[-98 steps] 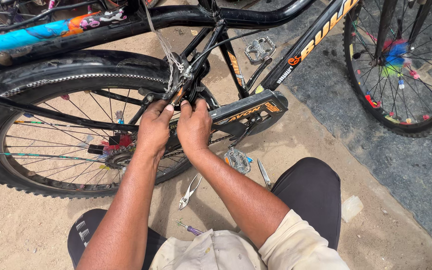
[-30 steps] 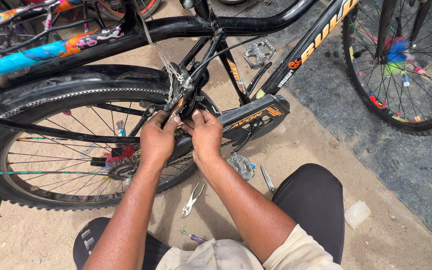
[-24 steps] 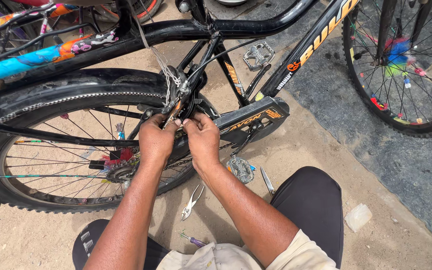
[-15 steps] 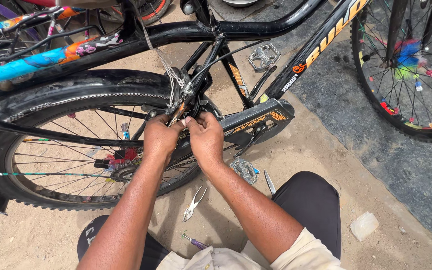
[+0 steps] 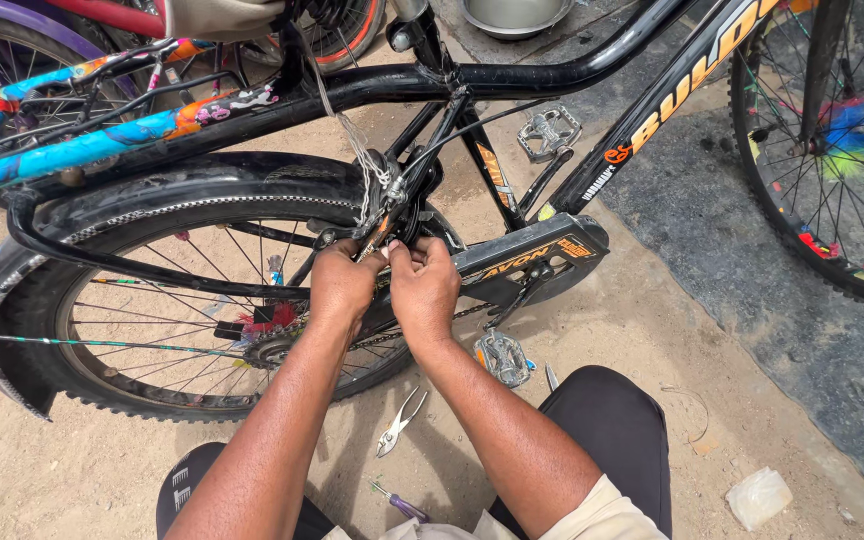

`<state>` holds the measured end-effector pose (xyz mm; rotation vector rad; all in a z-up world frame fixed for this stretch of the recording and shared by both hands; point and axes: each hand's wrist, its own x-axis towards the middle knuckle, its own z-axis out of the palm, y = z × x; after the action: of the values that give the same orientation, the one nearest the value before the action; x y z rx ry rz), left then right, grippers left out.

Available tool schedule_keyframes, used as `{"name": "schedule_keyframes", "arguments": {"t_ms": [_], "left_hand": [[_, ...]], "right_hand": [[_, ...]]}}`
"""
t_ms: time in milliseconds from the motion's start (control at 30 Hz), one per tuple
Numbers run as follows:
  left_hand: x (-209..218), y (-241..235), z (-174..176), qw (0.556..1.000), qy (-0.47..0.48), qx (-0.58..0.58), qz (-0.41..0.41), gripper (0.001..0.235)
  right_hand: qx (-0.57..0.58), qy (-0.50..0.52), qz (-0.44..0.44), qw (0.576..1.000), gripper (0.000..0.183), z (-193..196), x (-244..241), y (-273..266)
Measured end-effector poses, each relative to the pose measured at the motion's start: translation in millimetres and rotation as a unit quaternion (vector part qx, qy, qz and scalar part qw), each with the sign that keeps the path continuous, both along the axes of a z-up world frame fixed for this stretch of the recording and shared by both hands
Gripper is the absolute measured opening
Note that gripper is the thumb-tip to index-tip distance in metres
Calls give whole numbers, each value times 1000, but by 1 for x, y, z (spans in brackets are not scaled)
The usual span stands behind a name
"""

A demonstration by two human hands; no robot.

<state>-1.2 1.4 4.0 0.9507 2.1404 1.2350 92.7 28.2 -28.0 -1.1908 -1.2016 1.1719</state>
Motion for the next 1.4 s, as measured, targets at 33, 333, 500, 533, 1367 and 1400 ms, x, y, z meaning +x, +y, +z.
{"name": "schedule_keyframes", "arguments": {"t_ms": [33, 333, 500, 533, 1367, 1400], "left_hand": [[-1, 0, 0, 1000, 4, -2, -12, 32], [-12, 2, -5, 994, -107, -13, -29, 34], [-11, 1, 2, 997, -68, -10, -38, 35], [-10, 0, 3, 998, -44, -12, -39, 35], [20, -19, -18, 938, 290, 190, 20, 31], [18, -18, -19, 933, 315, 175, 15, 30]], "right_hand": [[-6, 3, 7, 1000, 25, -1, 1, 0], [-146, 276, 123, 942, 18, -23, -6, -5], [-89, 310, 90, 942, 18, -19, -8, -3], [-90, 293, 91, 947, 18, -18, -7, -3], [12, -14, 80, 997, 23, -5, 13, 6], [21, -14, 84, 996, 23, -7, 14, 4]]}}
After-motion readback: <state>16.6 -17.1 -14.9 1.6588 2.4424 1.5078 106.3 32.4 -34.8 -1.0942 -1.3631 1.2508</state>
